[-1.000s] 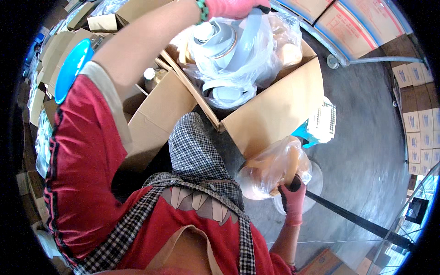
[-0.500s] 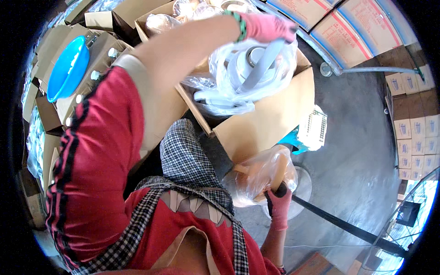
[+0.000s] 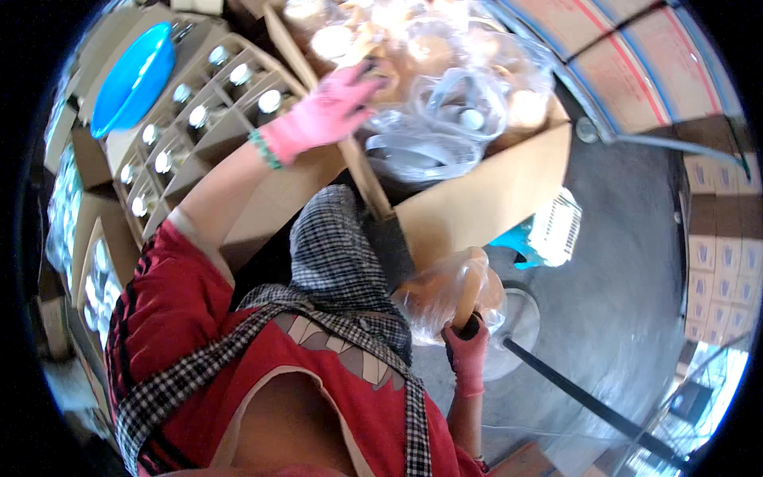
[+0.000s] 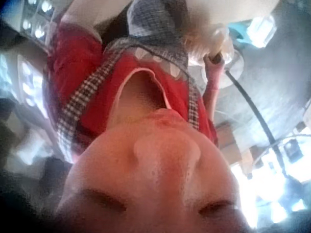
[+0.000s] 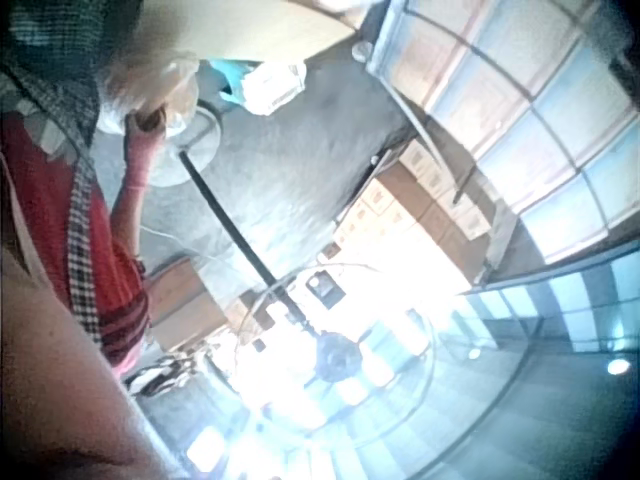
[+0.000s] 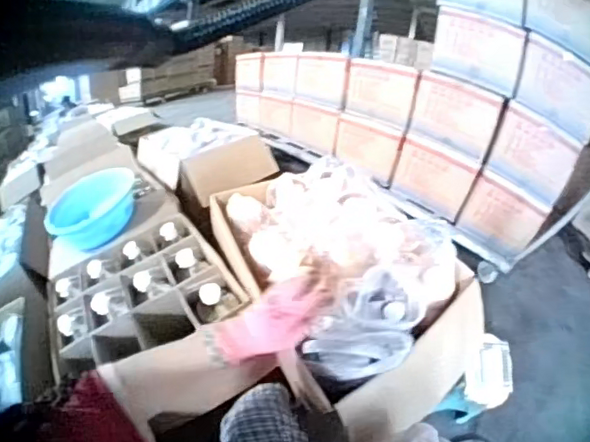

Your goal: The person assembles plastic kettles by inserting a metal heating element into the kettle body and securing the lid. They then place the assembled kettle into a plastic bag and set it into a cardboard box. This process is repeated for multiple kettles of different colors.

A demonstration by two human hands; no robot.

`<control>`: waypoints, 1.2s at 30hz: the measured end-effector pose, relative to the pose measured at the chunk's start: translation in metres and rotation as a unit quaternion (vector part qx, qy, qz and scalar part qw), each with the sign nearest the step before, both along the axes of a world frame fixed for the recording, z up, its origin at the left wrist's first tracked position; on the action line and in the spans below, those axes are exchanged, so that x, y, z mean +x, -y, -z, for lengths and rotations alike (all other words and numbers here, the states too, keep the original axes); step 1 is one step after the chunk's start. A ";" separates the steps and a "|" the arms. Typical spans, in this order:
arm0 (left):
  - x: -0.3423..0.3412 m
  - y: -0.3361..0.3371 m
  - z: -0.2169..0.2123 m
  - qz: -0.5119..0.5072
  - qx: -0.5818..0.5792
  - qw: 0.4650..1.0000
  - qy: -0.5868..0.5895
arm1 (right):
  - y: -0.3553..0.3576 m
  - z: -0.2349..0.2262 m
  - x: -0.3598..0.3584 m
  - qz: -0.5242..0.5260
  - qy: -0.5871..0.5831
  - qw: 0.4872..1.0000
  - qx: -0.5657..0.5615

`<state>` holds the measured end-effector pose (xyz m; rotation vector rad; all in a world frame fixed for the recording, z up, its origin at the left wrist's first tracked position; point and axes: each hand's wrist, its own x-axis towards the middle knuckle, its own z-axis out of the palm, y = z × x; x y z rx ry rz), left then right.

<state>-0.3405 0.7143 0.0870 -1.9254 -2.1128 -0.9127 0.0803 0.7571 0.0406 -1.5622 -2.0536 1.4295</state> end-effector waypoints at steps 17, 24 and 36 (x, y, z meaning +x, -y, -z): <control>0.014 0.456 0.107 -0.523 0.094 0.778 0.336 | -0.006 0.059 0.011 0.082 -0.001 0.996 -0.040; -0.082 0.453 0.099 -0.295 -0.342 0.766 0.458 | 0.012 0.055 -0.037 0.105 0.033 0.992 -0.061; -0.126 0.433 0.311 -0.251 -0.619 0.685 0.291 | 0.016 0.063 -0.061 0.143 0.064 0.986 -0.063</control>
